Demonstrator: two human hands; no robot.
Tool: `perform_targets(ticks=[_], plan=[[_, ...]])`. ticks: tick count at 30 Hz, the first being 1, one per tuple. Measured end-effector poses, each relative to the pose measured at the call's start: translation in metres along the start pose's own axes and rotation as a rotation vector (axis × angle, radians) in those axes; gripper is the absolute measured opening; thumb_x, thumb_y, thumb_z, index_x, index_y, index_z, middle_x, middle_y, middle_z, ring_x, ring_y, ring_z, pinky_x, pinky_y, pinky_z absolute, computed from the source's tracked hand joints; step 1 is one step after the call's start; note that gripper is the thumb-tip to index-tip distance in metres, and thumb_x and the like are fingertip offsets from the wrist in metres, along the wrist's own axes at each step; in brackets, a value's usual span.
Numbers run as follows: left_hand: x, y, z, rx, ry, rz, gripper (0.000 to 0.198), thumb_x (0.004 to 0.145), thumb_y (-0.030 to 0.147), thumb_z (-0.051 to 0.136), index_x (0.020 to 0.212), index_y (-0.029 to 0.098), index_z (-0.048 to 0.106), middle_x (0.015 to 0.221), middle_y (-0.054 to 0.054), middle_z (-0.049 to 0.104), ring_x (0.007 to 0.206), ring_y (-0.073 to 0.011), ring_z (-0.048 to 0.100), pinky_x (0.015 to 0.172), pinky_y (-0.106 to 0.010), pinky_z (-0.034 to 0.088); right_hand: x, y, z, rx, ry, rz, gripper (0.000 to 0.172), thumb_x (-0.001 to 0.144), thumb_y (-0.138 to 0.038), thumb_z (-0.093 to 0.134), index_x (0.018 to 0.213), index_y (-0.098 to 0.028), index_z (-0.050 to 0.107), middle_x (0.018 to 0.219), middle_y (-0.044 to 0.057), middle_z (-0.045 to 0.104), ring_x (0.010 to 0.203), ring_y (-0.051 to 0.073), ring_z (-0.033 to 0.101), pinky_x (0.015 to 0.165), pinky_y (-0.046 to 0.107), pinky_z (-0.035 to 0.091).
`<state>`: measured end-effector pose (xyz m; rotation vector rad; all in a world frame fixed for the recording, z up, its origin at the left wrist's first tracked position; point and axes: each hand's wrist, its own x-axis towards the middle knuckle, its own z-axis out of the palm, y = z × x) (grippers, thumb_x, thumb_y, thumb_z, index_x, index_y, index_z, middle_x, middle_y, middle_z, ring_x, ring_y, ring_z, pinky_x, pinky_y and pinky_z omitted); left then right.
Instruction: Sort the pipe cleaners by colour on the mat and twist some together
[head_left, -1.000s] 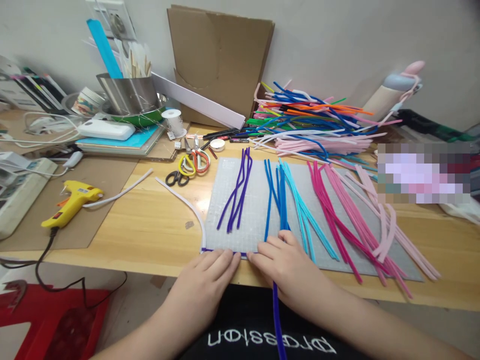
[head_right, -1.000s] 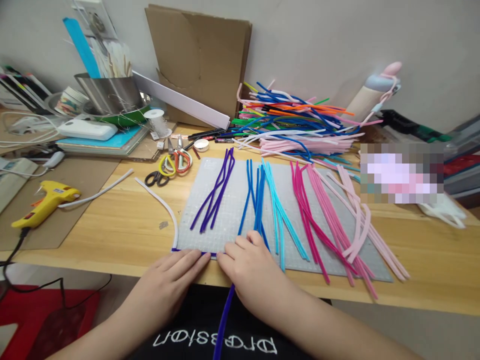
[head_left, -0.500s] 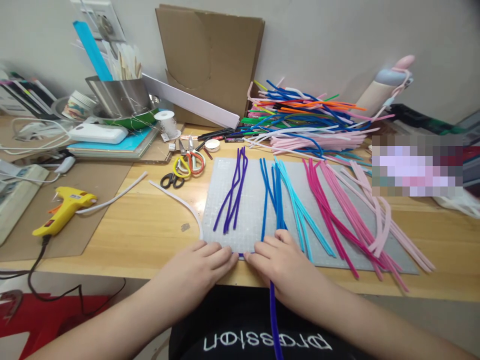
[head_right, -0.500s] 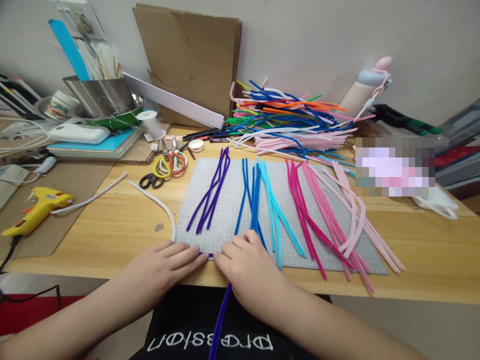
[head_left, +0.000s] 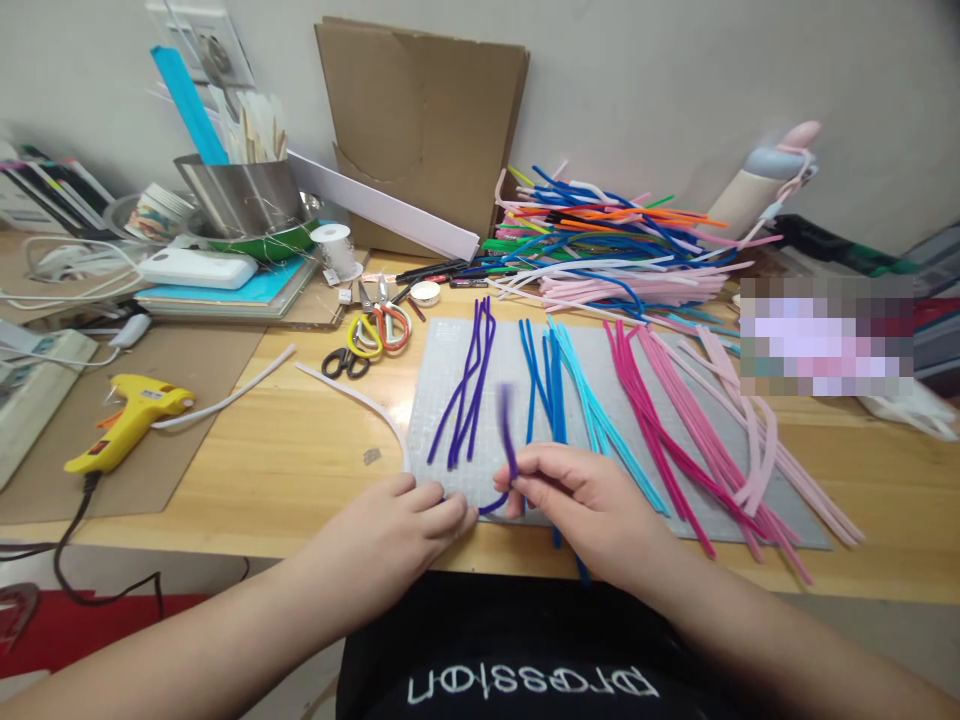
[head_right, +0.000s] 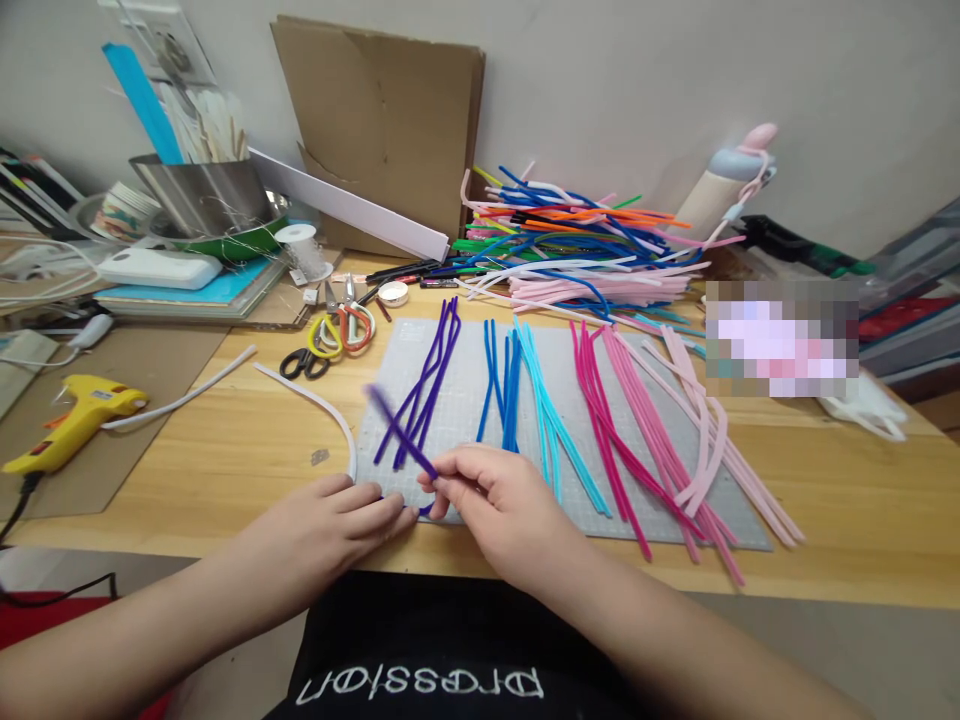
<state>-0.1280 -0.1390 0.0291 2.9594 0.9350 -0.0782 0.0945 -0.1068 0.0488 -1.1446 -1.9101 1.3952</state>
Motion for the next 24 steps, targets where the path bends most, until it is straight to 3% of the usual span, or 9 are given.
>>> perform_targets(ticks=[7,10,13,18,22,24], plan=[[-0.003,-0.002,0.005,0.025,-0.018,0.029,0.044,0.082,0.016,0.051,0.126,0.015,0.046,0.117,-0.006,0.059,0.098,-0.0215,0.052,0.077,-0.035,0.039,0.017,-0.018,0.016,0.013,-0.053,-0.075,0.015,0.085,-0.013,0.047,0.077,-0.017,0.058,0.07,-0.001,0.062,0.07,0.011,0.059,0.07,0.025,0.045],[-0.004,-0.004,0.012,-0.005,0.031,0.045,0.031,0.084,0.018,0.05,0.114,0.018,0.055,0.118,-0.005,0.058,0.107,-0.0211,0.05,0.089,-0.036,0.037,0.025,-0.02,0.027,0.036,-0.085,-0.086,0.016,0.083,-0.008,0.046,0.075,-0.017,0.057,0.067,-0.002,0.061,0.068,0.01,0.058,0.069,0.024,0.046],[-0.005,-0.004,0.018,0.006,0.07,0.048,0.02,0.083,0.017,0.051,0.101,0.019,0.06,0.107,-0.003,0.063,0.105,-0.021,0.052,0.095,-0.038,0.035,0.033,-0.02,0.039,0.085,-0.134,-0.037,0.018,0.081,-0.005,0.044,0.073,-0.016,0.056,0.065,-0.002,0.059,0.064,0.01,0.057,0.066,0.023,0.046],[-0.005,-0.001,0.016,0.098,0.069,0.047,0.032,0.082,0.013,0.048,0.113,0.013,0.056,0.117,-0.008,0.059,0.112,-0.0237,0.049,0.099,-0.039,0.033,0.042,-0.015,0.052,0.207,-0.15,0.049,0.016,0.081,-0.007,0.044,0.072,-0.016,0.054,0.06,-0.003,0.056,0.061,0.009,0.055,0.064,0.022,0.046],[-0.006,0.001,0.012,0.006,0.03,0.012,0.048,0.082,0.013,0.048,0.13,0.016,0.043,0.126,-0.006,0.055,0.117,-0.0226,0.047,0.101,-0.038,0.033,0.039,-0.006,0.041,0.169,-0.168,-0.018,0.022,0.083,-0.01,0.045,0.097,-0.016,0.06,0.073,0.0,0.061,0.07,0.011,0.06,0.069,0.026,0.049],[-0.007,0.003,0.011,-0.038,0.002,-0.006,0.051,0.085,0.016,0.047,0.135,0.017,0.036,0.126,-0.006,0.055,0.116,-0.0218,0.048,0.1,-0.038,0.034,0.029,0.002,0.031,0.051,-0.085,-0.083,0.032,0.084,-0.012,0.043,0.113,-0.018,0.056,0.082,0.002,0.064,0.078,0.013,0.061,0.076,0.03,0.049]])
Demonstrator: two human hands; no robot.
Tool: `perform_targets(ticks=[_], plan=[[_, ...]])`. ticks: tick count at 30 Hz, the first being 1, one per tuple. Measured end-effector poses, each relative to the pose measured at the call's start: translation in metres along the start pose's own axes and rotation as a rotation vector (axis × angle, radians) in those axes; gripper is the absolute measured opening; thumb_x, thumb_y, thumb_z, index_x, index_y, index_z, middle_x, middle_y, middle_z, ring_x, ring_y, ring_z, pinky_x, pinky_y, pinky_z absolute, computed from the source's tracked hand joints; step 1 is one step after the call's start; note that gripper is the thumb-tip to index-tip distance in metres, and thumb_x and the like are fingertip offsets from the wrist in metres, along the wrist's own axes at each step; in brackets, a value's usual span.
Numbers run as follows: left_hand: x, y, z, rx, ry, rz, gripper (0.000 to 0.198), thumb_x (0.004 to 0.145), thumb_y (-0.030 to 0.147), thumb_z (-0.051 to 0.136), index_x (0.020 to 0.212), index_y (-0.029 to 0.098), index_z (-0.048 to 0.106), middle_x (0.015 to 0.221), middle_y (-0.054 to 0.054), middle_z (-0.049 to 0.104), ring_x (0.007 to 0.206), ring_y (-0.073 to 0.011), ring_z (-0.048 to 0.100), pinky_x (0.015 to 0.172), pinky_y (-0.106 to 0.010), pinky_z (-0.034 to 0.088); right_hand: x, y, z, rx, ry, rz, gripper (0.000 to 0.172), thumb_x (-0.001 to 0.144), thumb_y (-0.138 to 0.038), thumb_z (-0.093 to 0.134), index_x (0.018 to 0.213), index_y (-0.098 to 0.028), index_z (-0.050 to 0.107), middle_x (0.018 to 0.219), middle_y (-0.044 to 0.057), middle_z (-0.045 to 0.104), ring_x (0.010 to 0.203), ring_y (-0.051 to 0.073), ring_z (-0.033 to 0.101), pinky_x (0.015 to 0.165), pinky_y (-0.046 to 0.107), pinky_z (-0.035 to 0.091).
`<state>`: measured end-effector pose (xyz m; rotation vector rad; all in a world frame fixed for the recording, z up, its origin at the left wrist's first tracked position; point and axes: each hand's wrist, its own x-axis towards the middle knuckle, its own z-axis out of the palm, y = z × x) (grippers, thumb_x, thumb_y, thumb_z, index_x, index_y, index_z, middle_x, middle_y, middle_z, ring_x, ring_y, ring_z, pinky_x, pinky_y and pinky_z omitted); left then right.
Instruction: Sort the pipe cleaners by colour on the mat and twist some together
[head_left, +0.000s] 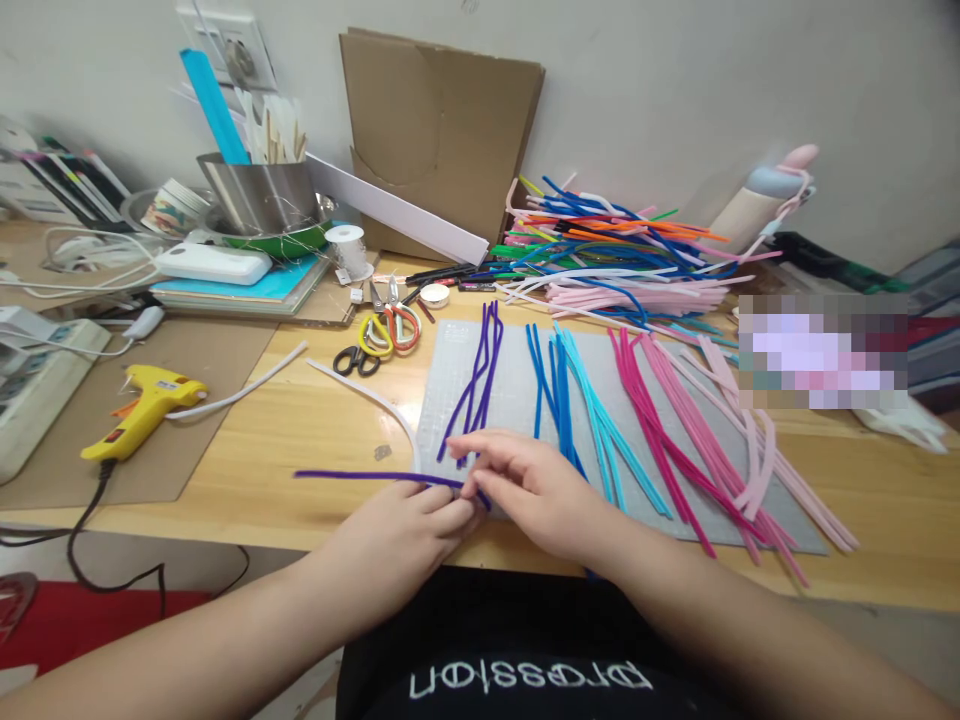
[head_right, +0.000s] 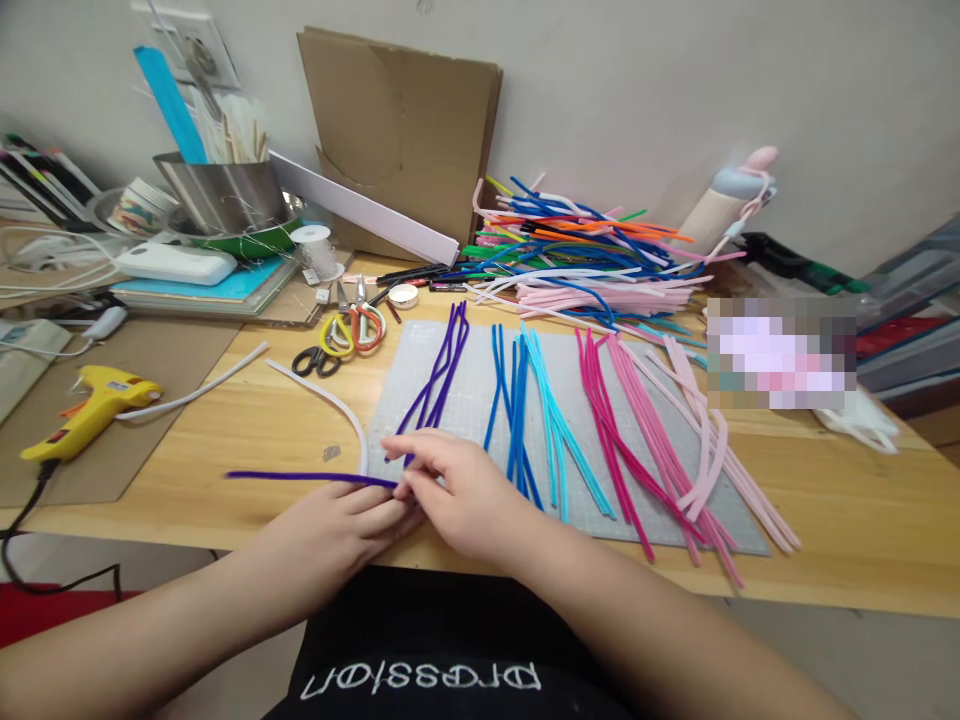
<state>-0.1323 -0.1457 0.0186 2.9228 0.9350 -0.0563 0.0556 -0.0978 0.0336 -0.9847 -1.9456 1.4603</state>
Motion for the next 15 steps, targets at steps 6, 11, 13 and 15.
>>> perform_targets(ticks=[6,11,13,15], plan=[[-0.003,0.004,-0.002,-0.015,-0.026,-0.058,0.052,0.086,0.01,0.041,0.137,0.018,0.032,0.127,-0.004,0.054,0.111,-0.0171,0.051,0.096,-0.032,0.036,-0.052,0.019,-0.009,-0.608,0.102,-0.122,0.036,0.083,-0.008,0.042,0.112,-0.018,0.059,0.111,0.007,0.06,0.104,0.019,0.052,0.092,0.037,0.041],[0.001,0.002,-0.004,-0.009,-0.049,-0.028,0.049,0.087,0.017,0.045,0.134,0.016,0.036,0.123,-0.006,0.056,0.107,-0.0205,0.052,0.092,-0.035,0.038,-0.067,0.017,-0.002,-0.806,-0.035,-0.14,0.04,0.084,-0.009,0.041,0.121,-0.02,0.055,0.117,0.006,0.057,0.1,0.021,0.049,0.087,0.038,0.038],[0.002,0.002,-0.005,-0.005,-0.052,-0.042,0.048,0.087,0.017,0.044,0.134,0.016,0.037,0.122,-0.006,0.056,0.105,-0.0207,0.052,0.091,-0.035,0.038,-0.065,0.016,-0.001,-0.819,-0.058,-0.146,0.041,0.085,-0.01,0.04,0.122,-0.02,0.053,0.118,0.006,0.056,0.102,0.021,0.047,0.086,0.038,0.037],[0.002,0.003,-0.007,-0.003,-0.052,-0.043,0.048,0.087,0.018,0.045,0.134,0.015,0.037,0.121,-0.006,0.056,0.105,-0.0209,0.052,0.091,-0.035,0.037,-0.064,0.017,0.0,-0.825,-0.069,-0.133,0.042,0.085,-0.01,0.039,0.123,-0.021,0.052,0.119,0.006,0.055,0.102,0.021,0.047,0.086,0.038,0.036]])
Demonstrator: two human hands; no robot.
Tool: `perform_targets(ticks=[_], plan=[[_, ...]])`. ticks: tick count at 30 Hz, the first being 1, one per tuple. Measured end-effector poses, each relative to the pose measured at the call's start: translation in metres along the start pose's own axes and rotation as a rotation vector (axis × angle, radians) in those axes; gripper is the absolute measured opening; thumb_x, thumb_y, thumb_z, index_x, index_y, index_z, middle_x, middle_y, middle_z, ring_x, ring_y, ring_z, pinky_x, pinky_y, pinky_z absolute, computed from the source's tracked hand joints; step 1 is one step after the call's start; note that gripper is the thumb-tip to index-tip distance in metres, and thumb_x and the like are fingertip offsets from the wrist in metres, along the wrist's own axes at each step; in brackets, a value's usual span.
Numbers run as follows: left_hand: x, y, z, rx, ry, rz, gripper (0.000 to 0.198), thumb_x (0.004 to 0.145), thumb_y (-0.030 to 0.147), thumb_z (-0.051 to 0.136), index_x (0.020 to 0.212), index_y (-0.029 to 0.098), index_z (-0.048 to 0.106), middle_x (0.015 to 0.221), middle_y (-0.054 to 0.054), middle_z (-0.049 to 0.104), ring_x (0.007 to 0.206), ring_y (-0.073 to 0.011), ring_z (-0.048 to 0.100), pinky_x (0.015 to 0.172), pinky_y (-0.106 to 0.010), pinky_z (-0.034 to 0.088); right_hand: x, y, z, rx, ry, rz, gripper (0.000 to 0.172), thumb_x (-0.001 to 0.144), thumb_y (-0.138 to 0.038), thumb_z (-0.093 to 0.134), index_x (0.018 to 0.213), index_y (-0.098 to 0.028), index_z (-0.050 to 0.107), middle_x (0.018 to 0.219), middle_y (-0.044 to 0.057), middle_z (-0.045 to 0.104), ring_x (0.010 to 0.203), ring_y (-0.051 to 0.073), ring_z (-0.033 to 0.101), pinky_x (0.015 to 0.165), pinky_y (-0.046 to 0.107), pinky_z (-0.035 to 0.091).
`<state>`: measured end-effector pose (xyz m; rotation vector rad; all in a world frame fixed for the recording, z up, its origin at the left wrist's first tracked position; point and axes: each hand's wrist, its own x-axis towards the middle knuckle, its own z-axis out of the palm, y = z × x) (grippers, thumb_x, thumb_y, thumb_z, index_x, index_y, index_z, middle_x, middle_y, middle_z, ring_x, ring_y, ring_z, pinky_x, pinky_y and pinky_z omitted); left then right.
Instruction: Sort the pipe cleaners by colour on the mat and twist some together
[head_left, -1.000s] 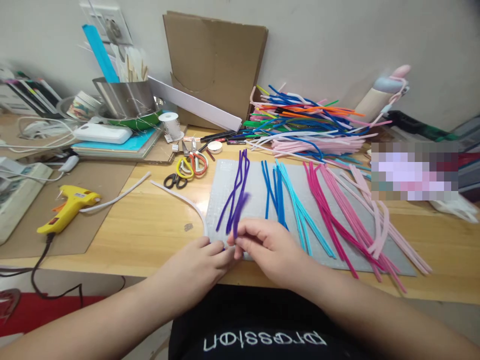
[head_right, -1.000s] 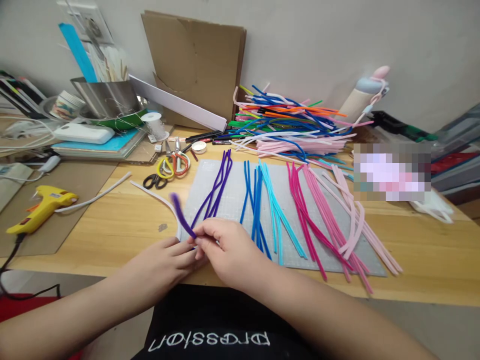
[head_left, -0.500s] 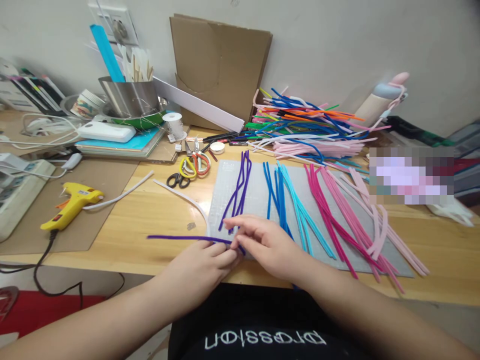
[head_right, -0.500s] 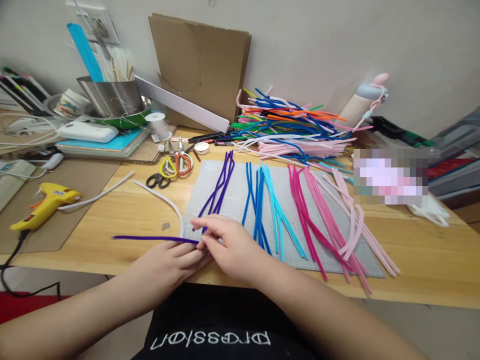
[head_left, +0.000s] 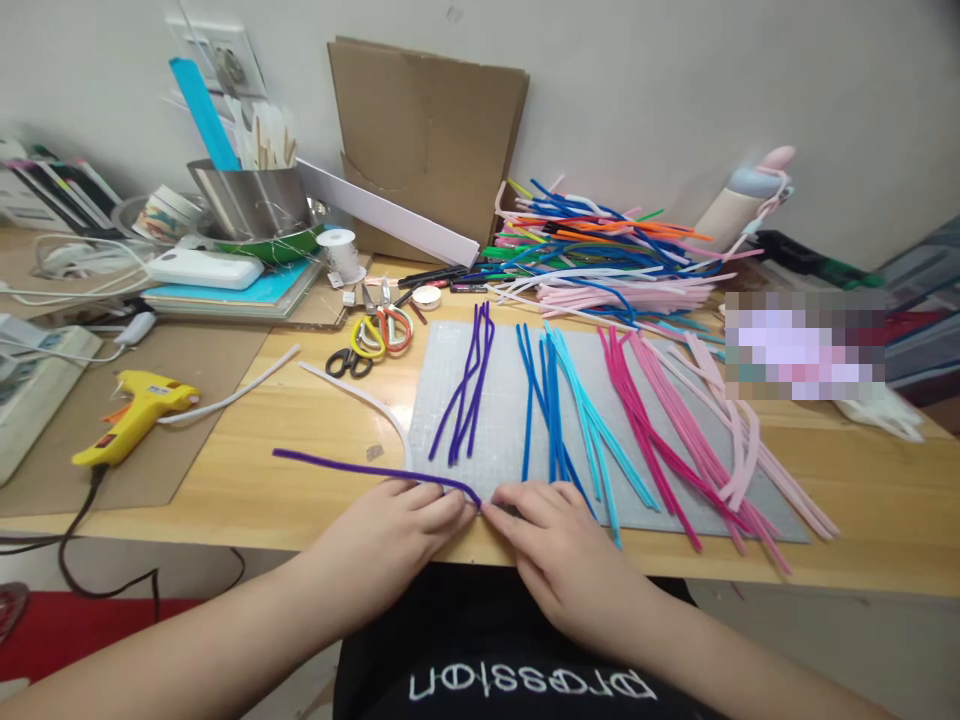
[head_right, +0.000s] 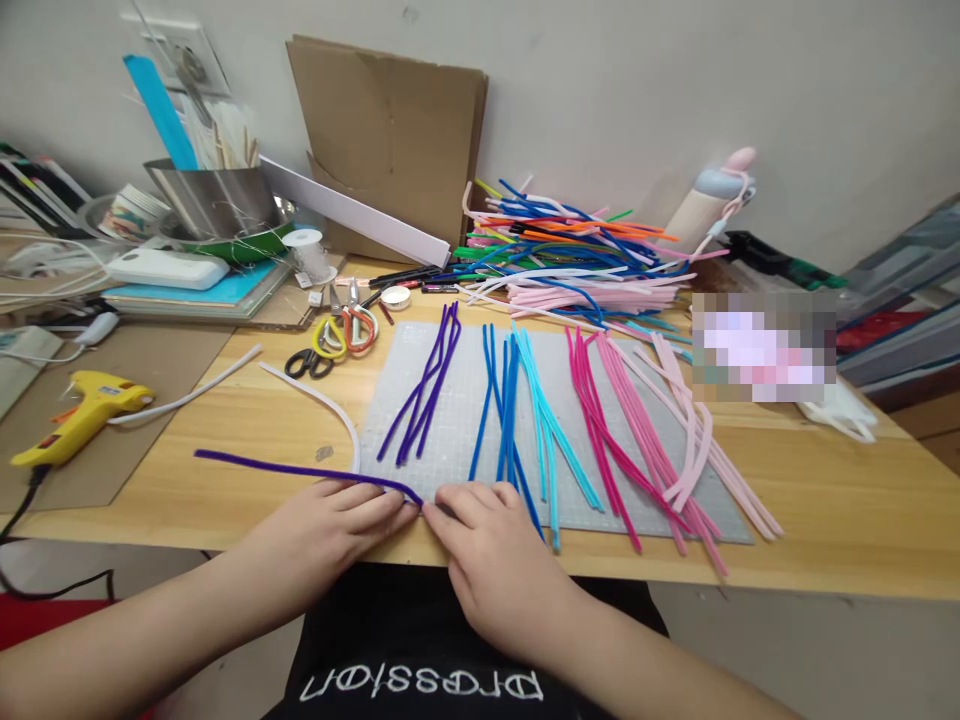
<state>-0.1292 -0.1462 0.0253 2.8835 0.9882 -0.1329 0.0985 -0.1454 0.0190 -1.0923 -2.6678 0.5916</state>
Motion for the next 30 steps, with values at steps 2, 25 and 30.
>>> perform_targets(ticks=[2,25,30], plan=[[-0.0005,0.0008,-0.0012,0.001,-0.004,0.002,0.049,0.087,0.019,0.045,0.135,0.015,0.036,0.122,-0.006,0.056,0.105,-0.0209,0.051,0.091,-0.035,0.036,0.0004,0.0007,0.0012,-0.005,-0.005,0.011,0.042,0.085,-0.01,0.039,0.124,-0.021,0.052,0.12,0.006,0.054,0.102,0.021,0.046,0.086,0.039,0.035],[-0.0033,0.0032,-0.0053,-0.003,-0.033,-0.027,0.051,0.086,0.02,0.046,0.136,0.017,0.036,0.124,-0.006,0.056,0.107,-0.0213,0.051,0.091,-0.034,0.034,-0.0032,0.0001,0.0053,0.012,0.017,0.019,0.047,0.085,-0.007,0.038,0.128,-0.021,0.048,0.125,0.006,0.053,0.11,0.022,0.043,0.09,0.039,0.03],[-0.0021,0.0029,-0.0057,-0.002,-0.032,-0.029,0.05,0.086,0.022,0.047,0.135,0.017,0.037,0.123,-0.006,0.056,0.107,-0.0208,0.051,0.091,-0.034,0.033,-0.002,-0.0003,0.006,0.01,-0.003,0.019,0.049,0.084,-0.008,0.039,0.131,-0.023,0.046,0.125,0.005,0.053,0.11,0.023,0.042,0.091,0.04,0.03]])
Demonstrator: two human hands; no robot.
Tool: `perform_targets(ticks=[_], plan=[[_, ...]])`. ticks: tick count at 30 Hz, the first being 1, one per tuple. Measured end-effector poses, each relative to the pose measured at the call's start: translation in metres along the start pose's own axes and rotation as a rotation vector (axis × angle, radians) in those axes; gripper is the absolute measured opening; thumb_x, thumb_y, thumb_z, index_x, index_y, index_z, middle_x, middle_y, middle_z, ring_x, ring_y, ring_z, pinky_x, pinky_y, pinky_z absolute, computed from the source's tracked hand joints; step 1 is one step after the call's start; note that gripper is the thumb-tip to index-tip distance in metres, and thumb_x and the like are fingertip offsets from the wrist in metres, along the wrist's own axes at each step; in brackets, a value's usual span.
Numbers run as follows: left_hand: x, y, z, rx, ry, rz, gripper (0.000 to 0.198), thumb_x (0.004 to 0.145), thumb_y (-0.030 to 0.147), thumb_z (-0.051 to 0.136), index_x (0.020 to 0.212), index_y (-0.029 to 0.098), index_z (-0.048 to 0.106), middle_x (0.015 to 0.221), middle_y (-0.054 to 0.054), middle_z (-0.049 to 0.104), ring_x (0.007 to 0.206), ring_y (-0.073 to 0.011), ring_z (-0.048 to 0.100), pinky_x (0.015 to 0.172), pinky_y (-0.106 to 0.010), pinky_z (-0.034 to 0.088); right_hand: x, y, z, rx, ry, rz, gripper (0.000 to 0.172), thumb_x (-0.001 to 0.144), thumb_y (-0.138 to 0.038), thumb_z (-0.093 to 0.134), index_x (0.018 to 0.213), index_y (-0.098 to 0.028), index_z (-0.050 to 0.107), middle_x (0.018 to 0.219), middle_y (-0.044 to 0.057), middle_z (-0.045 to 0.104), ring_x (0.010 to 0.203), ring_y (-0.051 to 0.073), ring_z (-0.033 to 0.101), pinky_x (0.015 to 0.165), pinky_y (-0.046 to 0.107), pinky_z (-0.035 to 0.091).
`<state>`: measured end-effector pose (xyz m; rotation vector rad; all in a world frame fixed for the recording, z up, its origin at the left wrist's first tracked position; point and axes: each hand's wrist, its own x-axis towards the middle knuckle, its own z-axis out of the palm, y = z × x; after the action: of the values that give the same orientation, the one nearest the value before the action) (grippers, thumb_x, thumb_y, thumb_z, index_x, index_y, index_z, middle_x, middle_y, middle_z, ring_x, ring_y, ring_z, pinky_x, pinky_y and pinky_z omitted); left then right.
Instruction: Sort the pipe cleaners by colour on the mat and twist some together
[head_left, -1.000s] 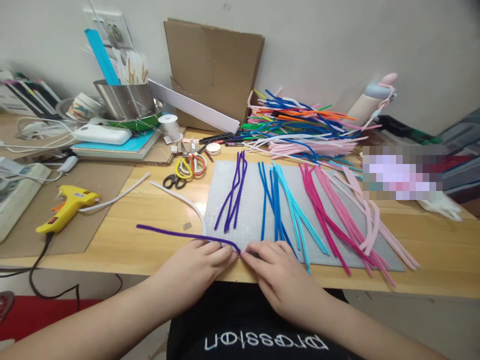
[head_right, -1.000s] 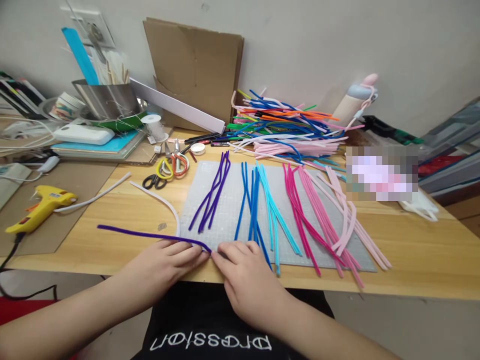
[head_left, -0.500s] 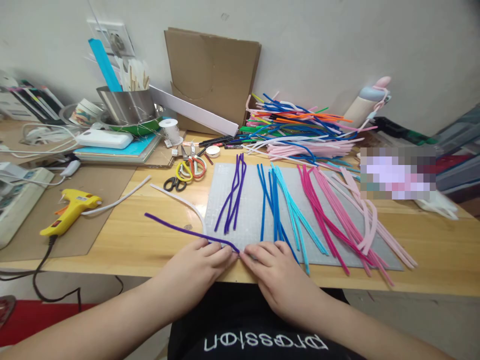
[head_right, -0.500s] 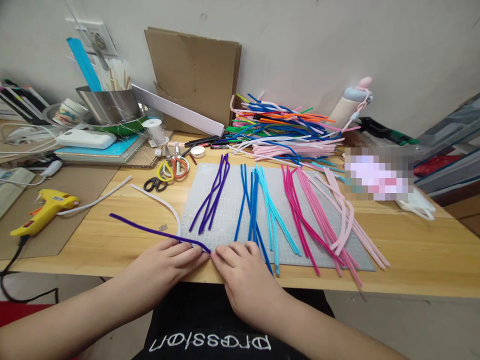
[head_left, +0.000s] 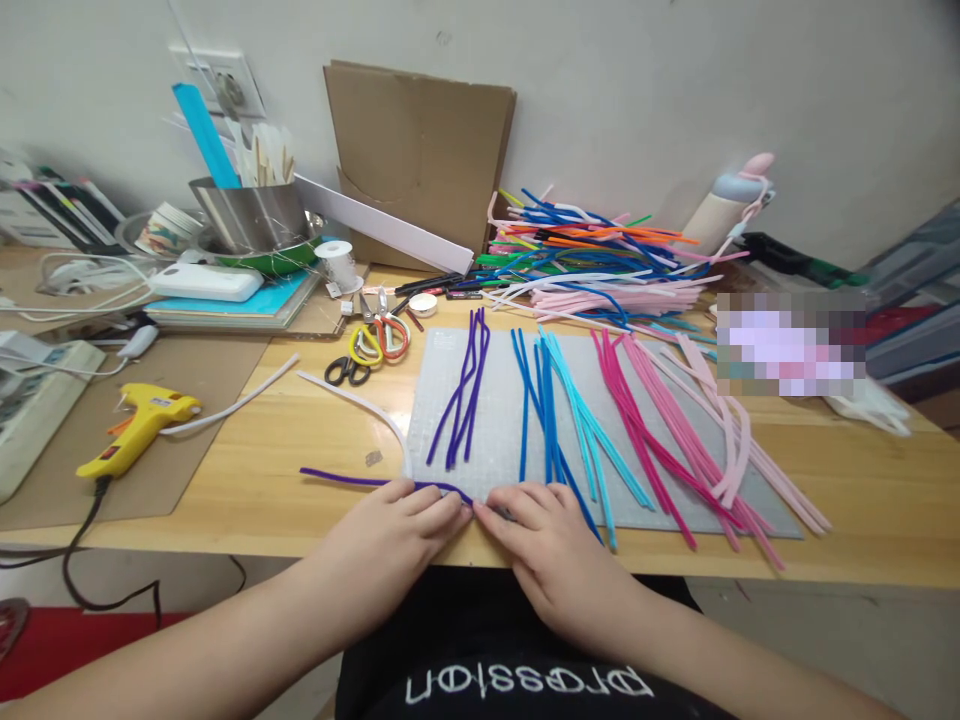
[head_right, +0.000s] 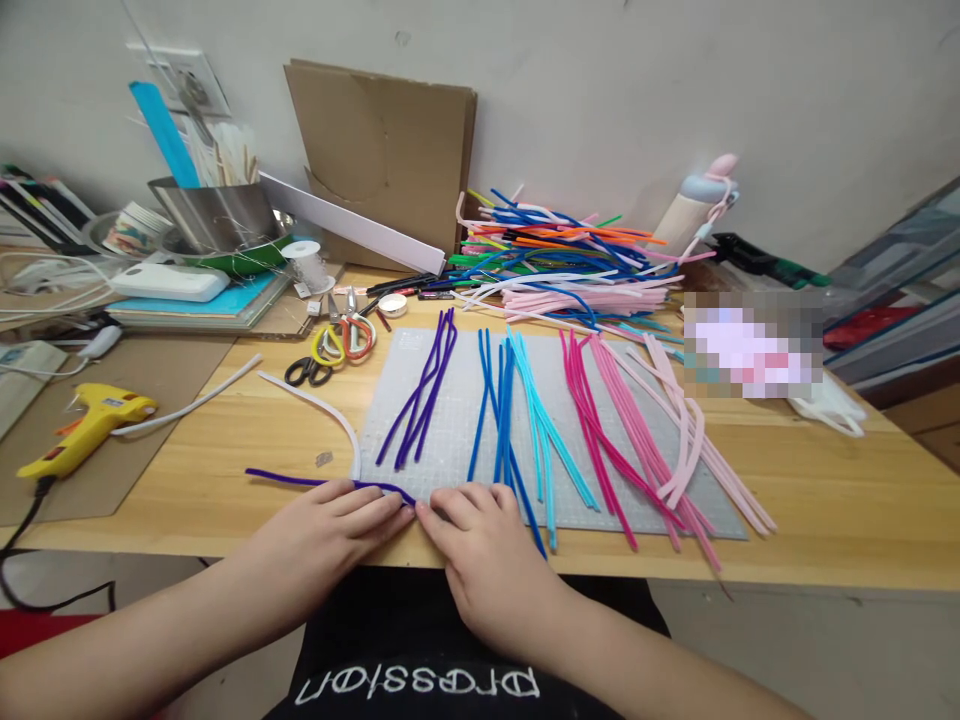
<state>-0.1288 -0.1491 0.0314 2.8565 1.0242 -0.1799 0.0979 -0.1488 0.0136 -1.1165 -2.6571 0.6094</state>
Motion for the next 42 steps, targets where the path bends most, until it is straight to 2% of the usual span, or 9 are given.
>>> perform_targets(ticks=[9,15,20,26,35,42], plan=[[-0.001,0.0,0.002,0.007,-0.002,-0.001,0.049,0.086,0.025,0.048,0.134,0.017,0.039,0.119,-0.007,0.058,0.107,-0.0209,0.051,0.09,-0.033,0.034,0.002,0.0,-0.001,-0.011,0.007,0.004,0.048,0.086,-0.009,0.039,0.13,-0.027,0.047,0.123,0.005,0.054,0.107,0.023,0.043,0.089,0.04,0.029],[-0.003,0.0,0.0,0.013,0.021,0.002,0.05,0.085,0.023,0.049,0.134,0.016,0.039,0.124,-0.006,0.056,0.106,-0.0205,0.052,0.091,-0.033,0.034,0.002,0.001,-0.002,-0.01,0.021,0.01,0.047,0.086,-0.01,0.04,0.129,-0.028,0.047,0.123,0.004,0.054,0.108,0.021,0.044,0.087,0.039,0.029],[-0.003,0.0,-0.001,0.008,0.039,-0.007,0.046,0.085,0.021,0.048,0.13,0.018,0.044,0.123,-0.006,0.057,0.105,-0.0197,0.052,0.091,-0.032,0.034,0.001,0.002,0.002,-0.068,0.024,-0.012,0.044,0.088,-0.014,0.041,0.129,-0.028,0.047,0.125,0.004,0.054,0.108,0.023,0.045,0.086,0.041,0.027],[-0.002,0.0,-0.001,0.015,0.011,-0.007,0.047,0.085,0.022,0.049,0.131,0.016,0.043,0.123,-0.006,0.057,0.105,-0.0207,0.052,0.09,-0.033,0.035,0.003,0.003,0.002,-0.157,0.02,-0.046,0.041,0.089,-0.017,0.042,0.128,-0.027,0.046,0.124,0.003,0.056,0.105,0.023,0.047,0.084,0.043,0.027],[-0.005,0.0,0.002,0.013,0.023,-0.016,0.044,0.085,0.022,0.048,0.128,0.016,0.046,0.126,-0.006,0.056,0.108,-0.0212,0.052,0.092,-0.034,0.035,0.005,0.003,0.001,-0.204,0.01,-0.079,0.042,0.087,-0.016,0.046,0.128,-0.024,0.047,0.122,0.005,0.058,0.102,0.023,0.049,0.084,0.044,0.026],[-0.005,0.001,-0.001,-0.017,0.036,-0.034,0.042,0.085,0.021,0.048,0.126,0.016,0.049,0.124,-0.005,0.058,0.107,-0.0216,0.053,0.092,-0.035,0.036,0.011,0.0,0.001,-0.245,-0.053,-0.117,0.045,0.08,-0.011,0.046,0.125,-0.015,0.05,0.113,0.009,0.061,0.096,0.025,0.052,0.089,0.05,0.026]])
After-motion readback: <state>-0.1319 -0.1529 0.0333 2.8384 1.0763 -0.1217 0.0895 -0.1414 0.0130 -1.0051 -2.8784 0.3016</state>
